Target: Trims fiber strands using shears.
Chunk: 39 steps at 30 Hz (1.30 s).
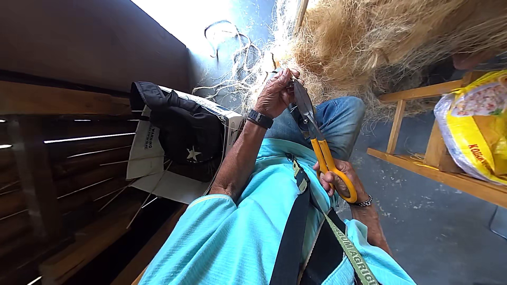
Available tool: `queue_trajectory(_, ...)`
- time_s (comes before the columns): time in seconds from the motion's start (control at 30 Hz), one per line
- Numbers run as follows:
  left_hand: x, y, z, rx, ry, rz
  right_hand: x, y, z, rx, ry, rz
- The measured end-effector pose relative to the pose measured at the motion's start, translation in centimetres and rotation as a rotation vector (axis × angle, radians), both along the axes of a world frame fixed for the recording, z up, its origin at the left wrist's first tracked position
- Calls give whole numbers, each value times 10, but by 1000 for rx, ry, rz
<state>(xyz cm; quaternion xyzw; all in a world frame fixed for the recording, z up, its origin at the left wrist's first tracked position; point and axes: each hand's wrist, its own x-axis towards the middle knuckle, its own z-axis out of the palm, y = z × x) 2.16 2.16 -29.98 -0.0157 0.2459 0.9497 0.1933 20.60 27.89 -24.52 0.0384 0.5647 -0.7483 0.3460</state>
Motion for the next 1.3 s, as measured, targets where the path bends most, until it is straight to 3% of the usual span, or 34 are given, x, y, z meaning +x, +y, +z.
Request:
queue_trajectory(0.23, -2, -3, 3, 68, -4, 42, 2, 18, -8, -65, 78, 111)
queue_trajectory(0.57, -5, 8, 27, -14, -143, 83, -3, 31, -5, -81, 119, 155)
queue_trajectory(0.9, -3, 7, 14, 29, 43, 17, -4, 25, -8, -72, 116, 173)
queue_trajectory(1.3, -2, 5, 12, 30, 47, -18, -6, 25, -6, -74, 103, 177)
